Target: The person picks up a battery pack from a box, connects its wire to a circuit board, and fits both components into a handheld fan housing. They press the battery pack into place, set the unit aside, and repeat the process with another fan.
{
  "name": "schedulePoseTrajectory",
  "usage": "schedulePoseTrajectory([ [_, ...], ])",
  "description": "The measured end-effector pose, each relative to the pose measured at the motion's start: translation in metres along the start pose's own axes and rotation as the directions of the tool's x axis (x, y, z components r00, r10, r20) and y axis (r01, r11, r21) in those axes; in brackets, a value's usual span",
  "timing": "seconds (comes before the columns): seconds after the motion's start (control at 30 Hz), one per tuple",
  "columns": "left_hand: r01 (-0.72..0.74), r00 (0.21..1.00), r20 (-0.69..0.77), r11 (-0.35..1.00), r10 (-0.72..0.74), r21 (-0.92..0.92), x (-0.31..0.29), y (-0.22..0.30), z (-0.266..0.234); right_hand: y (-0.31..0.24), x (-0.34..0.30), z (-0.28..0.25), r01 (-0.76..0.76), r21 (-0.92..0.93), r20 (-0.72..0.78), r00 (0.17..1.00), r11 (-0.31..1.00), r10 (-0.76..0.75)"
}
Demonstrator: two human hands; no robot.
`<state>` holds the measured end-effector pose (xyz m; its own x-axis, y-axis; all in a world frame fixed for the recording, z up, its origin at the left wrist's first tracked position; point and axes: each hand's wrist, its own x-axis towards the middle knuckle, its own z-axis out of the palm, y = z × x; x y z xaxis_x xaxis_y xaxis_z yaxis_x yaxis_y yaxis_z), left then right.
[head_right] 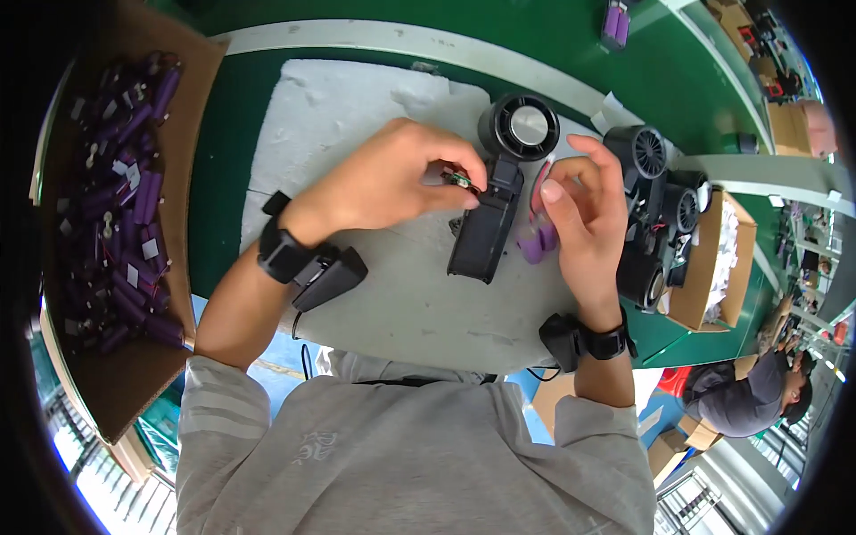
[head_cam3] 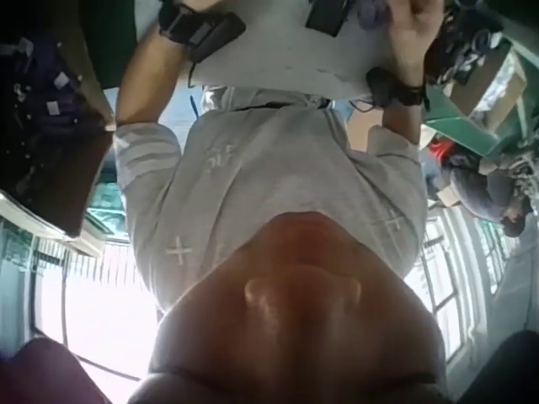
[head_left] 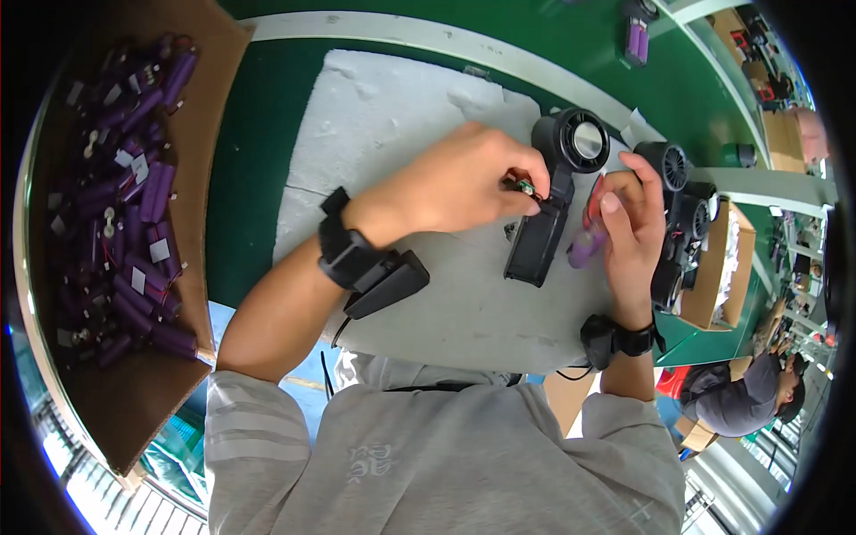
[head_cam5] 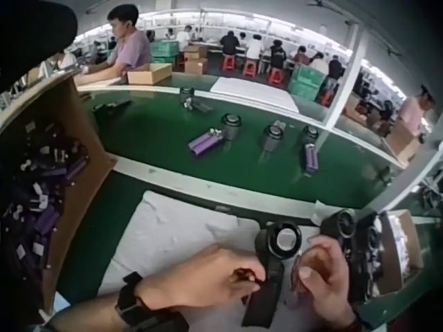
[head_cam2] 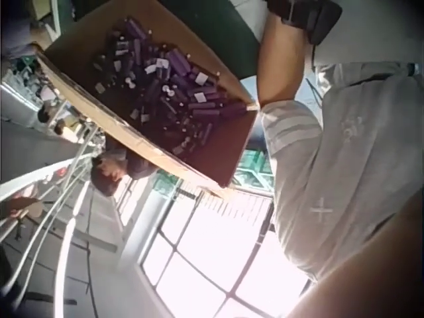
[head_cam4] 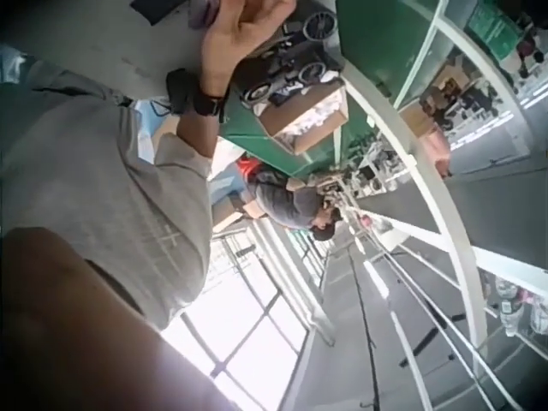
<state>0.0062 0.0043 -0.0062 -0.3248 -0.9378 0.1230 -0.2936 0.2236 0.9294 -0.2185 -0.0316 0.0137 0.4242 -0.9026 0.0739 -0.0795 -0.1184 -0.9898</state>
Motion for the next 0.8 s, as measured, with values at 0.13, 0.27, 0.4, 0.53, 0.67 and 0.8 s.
schedulePoseTrajectory([
  [0.13, -0.019, 0.998, 0.065, 1.0, 0.02, -0.015, 0.002, 0.005, -0.003, 0.0, -0.005, 0.006, 0.049, -0.038, 0.02, 0.999, 0.998, -0.049],
  [0.27, -0.014, 0.994, 0.11, 0.997, 0.006, 0.071, 0.0, 0.006, -0.006, 0.008, -0.01, 0.015, 0.054, -0.173, 0.061, 0.997, 0.983, -0.044],
  [0.4, -0.045, 0.995, 0.095, 0.999, 0.042, 0.023, 0.001, 0.006, -0.004, 0.007, -0.011, 0.004, 0.13, -0.558, 0.135, 0.989, 0.82, -0.065],
  [0.53, 0.072, 0.994, 0.082, 0.997, -0.07, -0.022, 0.0, 0.014, -0.008, 0.006, -0.011, 0.009, 0.053, -0.546, 0.059, 0.998, 0.836, -0.025],
  [0.67, 0.114, 0.992, 0.071, 0.99, -0.108, -0.082, -0.001, 0.013, -0.007, 0.003, -0.016, 0.002, 0.004, -0.515, 0.045, 0.999, 0.857, 0.023],
  [0.8, 0.08, 0.994, 0.081, 0.993, -0.073, -0.083, -0.001, 0.011, -0.006, 0.011, -0.014, 0.007, 0.387, -0.237, 0.153, 0.92, 0.891, -0.359],
])
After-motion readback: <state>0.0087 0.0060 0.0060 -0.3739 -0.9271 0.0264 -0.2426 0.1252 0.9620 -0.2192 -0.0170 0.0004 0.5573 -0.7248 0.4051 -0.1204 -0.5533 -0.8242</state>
